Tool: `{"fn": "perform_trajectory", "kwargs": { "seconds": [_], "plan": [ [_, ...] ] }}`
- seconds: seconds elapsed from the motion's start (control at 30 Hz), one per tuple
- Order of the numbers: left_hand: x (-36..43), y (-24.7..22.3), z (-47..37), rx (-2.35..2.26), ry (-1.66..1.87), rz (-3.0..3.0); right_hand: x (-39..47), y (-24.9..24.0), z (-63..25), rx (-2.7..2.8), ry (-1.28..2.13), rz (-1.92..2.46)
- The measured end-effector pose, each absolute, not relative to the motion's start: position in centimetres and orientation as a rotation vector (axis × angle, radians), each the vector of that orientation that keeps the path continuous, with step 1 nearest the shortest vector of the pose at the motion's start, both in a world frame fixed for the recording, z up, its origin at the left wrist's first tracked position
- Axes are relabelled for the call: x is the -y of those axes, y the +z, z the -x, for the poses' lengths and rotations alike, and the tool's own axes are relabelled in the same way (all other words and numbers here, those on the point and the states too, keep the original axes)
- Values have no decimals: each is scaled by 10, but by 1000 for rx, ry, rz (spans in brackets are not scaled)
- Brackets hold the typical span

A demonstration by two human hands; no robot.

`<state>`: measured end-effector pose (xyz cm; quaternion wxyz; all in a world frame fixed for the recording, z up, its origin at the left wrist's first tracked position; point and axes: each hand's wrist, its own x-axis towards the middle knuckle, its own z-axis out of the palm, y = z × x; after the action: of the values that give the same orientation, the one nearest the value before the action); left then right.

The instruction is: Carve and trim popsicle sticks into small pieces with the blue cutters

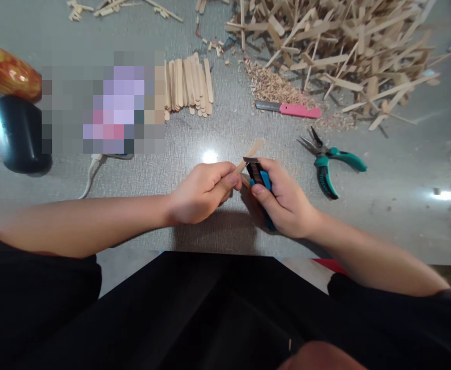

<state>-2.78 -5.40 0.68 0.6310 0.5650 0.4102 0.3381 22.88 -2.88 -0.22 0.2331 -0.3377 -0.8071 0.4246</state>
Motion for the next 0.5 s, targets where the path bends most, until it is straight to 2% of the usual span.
{"fn": "perform_trajectory", "kwargs": {
  "seconds": [0.2, 0.4, 0.5],
  "plan": [
    [54, 5, 28, -950, 751, -1304, 25, -1, -229, 2135, 1317, 887],
    [52, 6, 29, -976, 717, -1287, 26, -4, -228, 1712, 1899, 821],
    [50, 7, 30, -991, 693, -1296, 26, -3, -227, 1584, 2024, 779]
  ]
}}
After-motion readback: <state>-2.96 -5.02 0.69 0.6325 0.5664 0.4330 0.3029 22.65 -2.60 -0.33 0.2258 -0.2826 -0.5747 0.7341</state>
